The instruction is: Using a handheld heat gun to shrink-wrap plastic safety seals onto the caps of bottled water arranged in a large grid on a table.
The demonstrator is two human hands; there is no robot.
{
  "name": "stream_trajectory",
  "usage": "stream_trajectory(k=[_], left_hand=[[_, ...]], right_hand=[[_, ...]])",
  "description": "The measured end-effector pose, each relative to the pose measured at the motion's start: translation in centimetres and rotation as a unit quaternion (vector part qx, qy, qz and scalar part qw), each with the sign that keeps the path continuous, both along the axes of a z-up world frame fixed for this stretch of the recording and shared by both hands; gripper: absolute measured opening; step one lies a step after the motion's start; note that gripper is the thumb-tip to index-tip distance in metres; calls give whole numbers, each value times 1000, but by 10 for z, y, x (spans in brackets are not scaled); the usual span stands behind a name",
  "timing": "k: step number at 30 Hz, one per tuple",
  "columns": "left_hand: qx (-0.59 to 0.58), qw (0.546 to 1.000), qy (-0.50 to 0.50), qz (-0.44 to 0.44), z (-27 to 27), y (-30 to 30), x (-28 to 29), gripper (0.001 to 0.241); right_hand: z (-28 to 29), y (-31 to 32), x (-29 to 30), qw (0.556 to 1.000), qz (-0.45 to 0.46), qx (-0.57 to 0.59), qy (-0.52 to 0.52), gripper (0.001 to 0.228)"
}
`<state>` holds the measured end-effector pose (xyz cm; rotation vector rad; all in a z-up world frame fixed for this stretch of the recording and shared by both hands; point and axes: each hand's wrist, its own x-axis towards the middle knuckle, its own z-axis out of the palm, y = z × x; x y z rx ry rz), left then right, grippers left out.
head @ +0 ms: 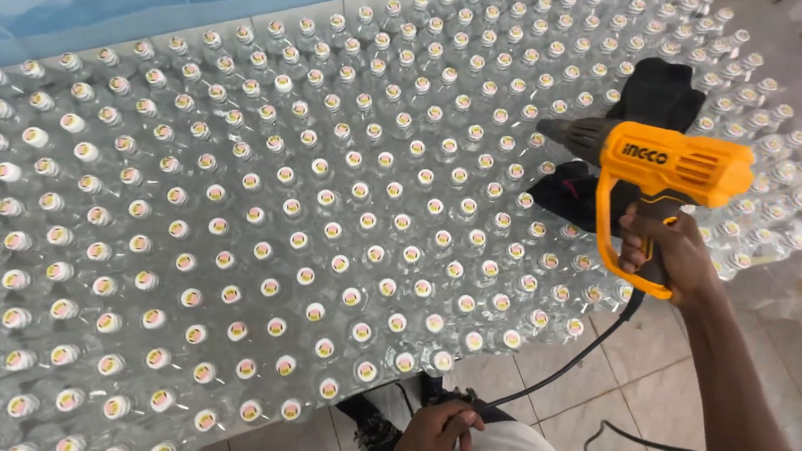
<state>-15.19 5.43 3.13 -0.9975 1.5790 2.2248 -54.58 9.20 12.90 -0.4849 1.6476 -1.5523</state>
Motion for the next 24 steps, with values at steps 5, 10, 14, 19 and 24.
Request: stream_trajectory(k=[5, 10, 14, 19, 24], left_hand=[[-26, 996, -25, 78, -9, 23, -9, 38], [-16, 988, -41, 146, -30, 45, -9, 41], [-3, 982, -33, 185, -50, 56, -2, 44], [16, 976, -34, 213, -41, 57, 8, 44], [23, 971, -24, 236, -40, 55, 20, 43]], right_hand=[[-20, -27, -6, 998, 63, 28, -15, 11], [-21, -50, 4, 990, 131, 56, 1, 11], [-13, -65, 17, 985, 148, 89, -1, 7], [-6, -82, 32, 975, 194, 102, 24, 8], [-5, -98, 50, 974, 202, 103, 26, 10]])
